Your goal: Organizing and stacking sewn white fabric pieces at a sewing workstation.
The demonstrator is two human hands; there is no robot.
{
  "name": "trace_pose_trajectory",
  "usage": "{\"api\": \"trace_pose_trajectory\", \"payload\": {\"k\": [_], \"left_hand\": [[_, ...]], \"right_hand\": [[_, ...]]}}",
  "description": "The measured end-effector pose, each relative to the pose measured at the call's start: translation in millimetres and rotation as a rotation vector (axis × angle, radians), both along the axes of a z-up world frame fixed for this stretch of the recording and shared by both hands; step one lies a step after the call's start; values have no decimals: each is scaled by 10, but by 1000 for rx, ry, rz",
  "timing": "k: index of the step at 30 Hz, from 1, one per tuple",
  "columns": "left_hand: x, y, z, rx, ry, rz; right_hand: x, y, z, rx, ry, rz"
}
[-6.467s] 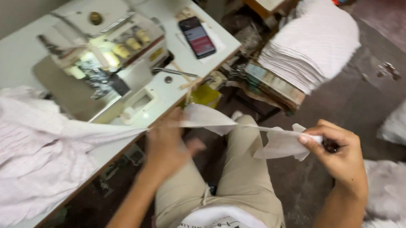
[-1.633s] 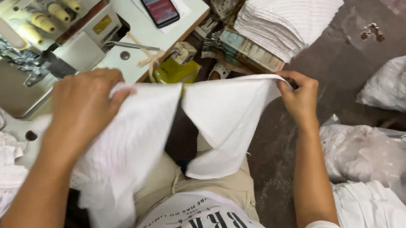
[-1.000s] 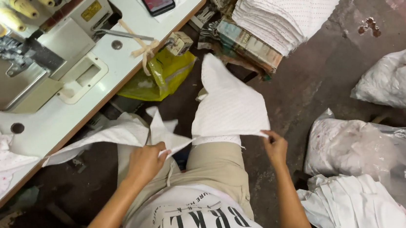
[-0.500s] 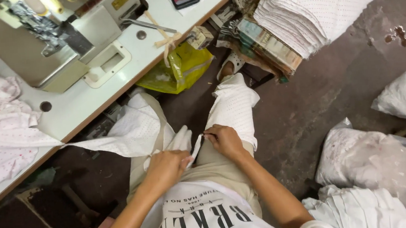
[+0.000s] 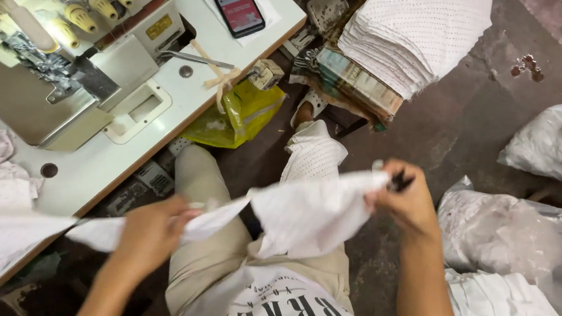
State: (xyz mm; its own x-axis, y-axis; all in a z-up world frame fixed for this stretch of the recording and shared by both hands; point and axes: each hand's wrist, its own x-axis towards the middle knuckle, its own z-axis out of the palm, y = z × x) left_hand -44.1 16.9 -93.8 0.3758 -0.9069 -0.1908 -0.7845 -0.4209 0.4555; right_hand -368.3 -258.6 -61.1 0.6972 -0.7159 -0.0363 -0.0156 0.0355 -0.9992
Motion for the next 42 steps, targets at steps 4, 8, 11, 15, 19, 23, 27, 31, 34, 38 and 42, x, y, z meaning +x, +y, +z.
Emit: {"api": "trace_pose_trajectory", "payload": {"k": [4, 8, 11, 15, 19, 23, 27, 31, 34, 38, 42], "left_hand": [[-56, -673, 106, -378, -143, 49], [-127, -856, 467, -599, -372, 14], [-240, -937, 315, -555, -369, -64], [-415, -862, -288, -228, -108, -174], [-586, -593, -1006, 114, 104, -217], [-692, -378, -1048, 164, 231, -152], [-802, -335, -939, 141, 287, -150], [-859, -377, -768, 88, 328, -153], [-891, -352, -764, 72, 332, -183], [-903, -310, -252, -1, 495, -72], [-741, -95, -43, -100, 894, -2]], "right_hand": [[-196, -642, -431, -600, 287, -626], [-601, -452, -309, -650, 184, -747], [-820, -368, -868, -533, 146, -814], [-867, -92, -1615, -359, 315, -813], [-1035, 203, -2364, -113, 600, -657], [-1135, 260, -2484, 55, 1254, -208], [-267, 506, -1799, -276, 982, -159], [441, 773, -1887, -521, 804, 250], [663, 656, -1980, -334, 738, 268], [740, 638, -1120, 216, 275, 612], [432, 417, -432, -57, 169, 853]]}}
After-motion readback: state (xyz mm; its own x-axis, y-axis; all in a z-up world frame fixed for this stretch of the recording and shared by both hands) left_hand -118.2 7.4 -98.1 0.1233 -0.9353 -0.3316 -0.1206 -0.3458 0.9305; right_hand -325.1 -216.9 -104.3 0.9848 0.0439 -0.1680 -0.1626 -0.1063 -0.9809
